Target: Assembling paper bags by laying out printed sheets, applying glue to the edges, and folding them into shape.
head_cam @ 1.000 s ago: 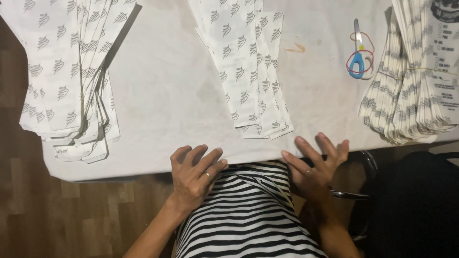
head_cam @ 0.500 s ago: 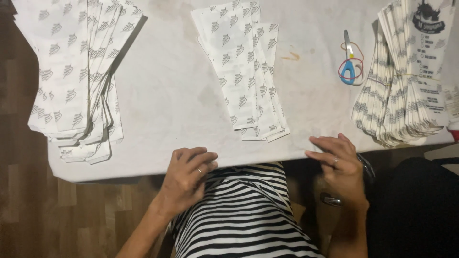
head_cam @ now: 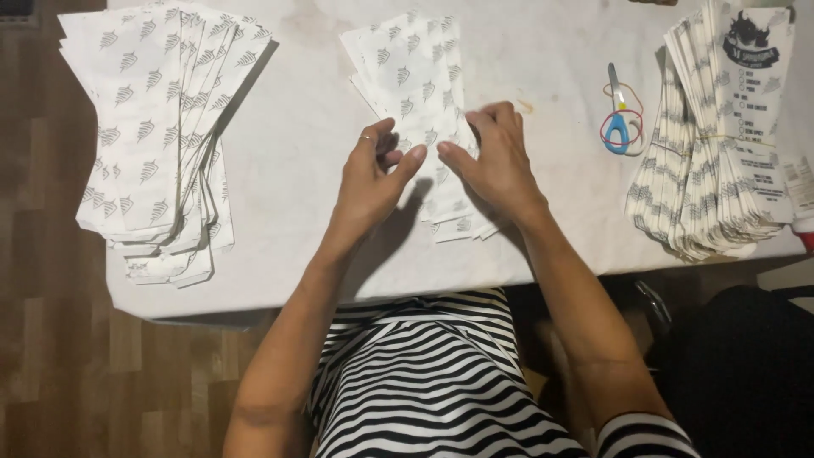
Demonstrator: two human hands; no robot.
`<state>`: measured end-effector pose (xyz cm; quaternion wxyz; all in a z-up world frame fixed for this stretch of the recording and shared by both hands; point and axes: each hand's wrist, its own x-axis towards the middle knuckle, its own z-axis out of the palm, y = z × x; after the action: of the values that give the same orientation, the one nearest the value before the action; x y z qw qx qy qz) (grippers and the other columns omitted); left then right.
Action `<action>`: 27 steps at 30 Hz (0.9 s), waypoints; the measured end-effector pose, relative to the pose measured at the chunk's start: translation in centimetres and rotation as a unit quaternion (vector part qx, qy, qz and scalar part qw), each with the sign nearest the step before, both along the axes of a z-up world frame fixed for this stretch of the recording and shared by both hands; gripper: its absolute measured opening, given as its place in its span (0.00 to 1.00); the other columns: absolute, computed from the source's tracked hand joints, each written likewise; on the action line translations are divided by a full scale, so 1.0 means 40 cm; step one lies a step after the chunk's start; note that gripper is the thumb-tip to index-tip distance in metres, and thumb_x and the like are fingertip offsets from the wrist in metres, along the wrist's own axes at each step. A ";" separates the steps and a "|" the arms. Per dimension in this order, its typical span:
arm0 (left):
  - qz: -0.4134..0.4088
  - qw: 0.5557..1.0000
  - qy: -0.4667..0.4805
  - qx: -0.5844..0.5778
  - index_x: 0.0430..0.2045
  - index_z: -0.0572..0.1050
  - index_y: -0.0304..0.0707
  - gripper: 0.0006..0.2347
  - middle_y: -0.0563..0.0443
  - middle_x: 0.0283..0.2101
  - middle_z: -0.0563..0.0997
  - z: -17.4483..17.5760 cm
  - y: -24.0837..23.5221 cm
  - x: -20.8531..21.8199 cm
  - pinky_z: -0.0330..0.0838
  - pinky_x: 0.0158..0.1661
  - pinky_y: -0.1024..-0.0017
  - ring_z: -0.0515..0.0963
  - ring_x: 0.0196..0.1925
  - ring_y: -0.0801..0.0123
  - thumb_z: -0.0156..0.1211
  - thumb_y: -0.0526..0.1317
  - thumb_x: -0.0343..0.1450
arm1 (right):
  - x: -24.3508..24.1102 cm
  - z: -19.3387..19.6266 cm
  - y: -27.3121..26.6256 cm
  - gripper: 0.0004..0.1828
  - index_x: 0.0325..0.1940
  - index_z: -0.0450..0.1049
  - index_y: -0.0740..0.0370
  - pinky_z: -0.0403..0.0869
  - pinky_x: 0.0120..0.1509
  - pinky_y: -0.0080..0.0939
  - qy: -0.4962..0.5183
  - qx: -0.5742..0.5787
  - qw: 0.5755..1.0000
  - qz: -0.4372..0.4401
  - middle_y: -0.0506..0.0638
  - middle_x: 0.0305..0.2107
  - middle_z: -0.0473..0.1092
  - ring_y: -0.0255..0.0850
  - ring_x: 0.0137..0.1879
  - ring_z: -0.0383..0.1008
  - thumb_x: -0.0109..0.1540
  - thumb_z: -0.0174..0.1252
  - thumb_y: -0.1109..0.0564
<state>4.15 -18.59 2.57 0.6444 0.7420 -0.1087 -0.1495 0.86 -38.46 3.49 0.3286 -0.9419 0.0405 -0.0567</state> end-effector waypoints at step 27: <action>0.189 0.824 0.228 -0.484 0.60 0.61 0.32 0.29 0.40 0.59 0.65 -0.139 -0.090 -0.008 0.60 0.64 0.47 0.68 0.62 0.56 0.67 0.30 0.65 | -0.041 0.162 -0.026 0.08 0.36 0.80 0.56 0.79 0.40 0.42 -0.190 -0.121 0.970 0.094 0.49 0.26 0.78 0.46 0.33 0.80 0.61 0.72 0.65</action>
<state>3.83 -22.18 -3.00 0.9428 0.2856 0.1250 -0.1183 -0.80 -39.51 9.99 0.2178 -0.9463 -0.1183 -0.2076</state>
